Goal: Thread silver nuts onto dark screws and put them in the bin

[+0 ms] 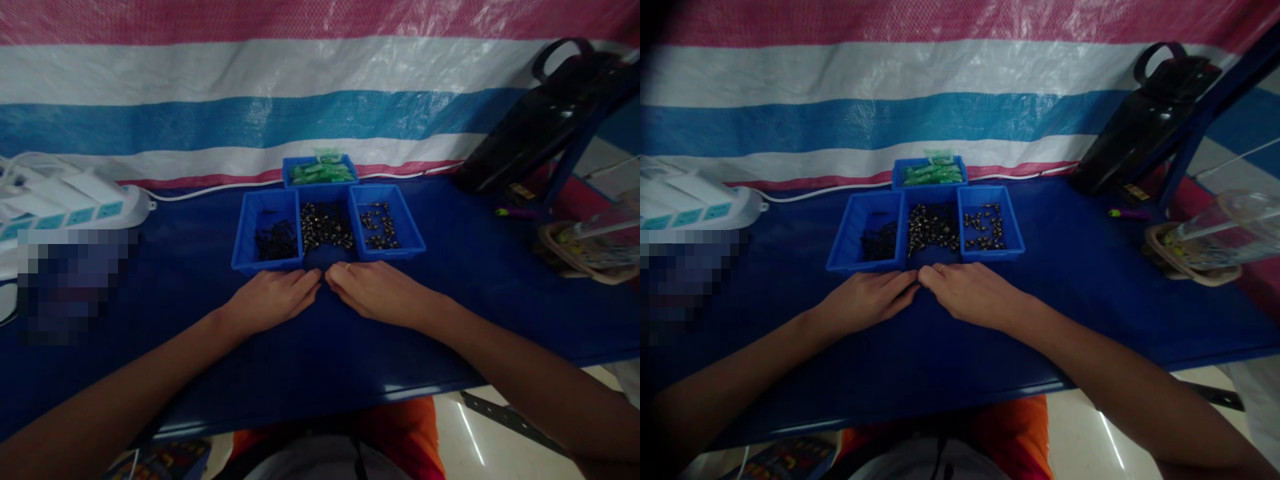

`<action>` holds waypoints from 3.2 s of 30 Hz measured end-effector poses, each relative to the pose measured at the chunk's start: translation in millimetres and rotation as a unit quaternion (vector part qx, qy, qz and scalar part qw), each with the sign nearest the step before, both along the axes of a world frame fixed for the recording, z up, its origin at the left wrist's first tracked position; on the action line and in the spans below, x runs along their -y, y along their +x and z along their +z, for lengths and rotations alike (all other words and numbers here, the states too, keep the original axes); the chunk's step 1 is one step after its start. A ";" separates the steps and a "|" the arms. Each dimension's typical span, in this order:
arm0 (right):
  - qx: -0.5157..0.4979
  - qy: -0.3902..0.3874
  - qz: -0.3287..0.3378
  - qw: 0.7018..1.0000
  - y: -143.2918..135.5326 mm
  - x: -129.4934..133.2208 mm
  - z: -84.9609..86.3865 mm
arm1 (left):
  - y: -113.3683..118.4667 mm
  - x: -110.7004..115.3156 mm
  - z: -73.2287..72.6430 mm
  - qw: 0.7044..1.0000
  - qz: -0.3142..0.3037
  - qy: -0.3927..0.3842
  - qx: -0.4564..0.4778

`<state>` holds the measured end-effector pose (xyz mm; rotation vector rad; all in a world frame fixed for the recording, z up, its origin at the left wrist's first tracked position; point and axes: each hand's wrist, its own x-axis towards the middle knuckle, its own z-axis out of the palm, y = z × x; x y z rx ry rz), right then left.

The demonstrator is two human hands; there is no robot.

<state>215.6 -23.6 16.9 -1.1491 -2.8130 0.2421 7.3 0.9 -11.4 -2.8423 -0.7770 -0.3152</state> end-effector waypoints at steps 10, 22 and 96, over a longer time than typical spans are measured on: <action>0.005 0.004 0.000 1.000 -0.1 0.7 5.0 | -0.5 0.0 4.3 0.999 -0.038 0.017 -0.014; -0.015 0.014 -0.015 1.000 -0.5 -0.5 5.8 | -0.9 0.0 3.9 0.998 -0.059 0.022 -0.018; -0.007 0.037 0.001 0.999 0.9 0.4 1.1 | 5.0 3.0 6.6 0.999 -0.040 0.023 0.001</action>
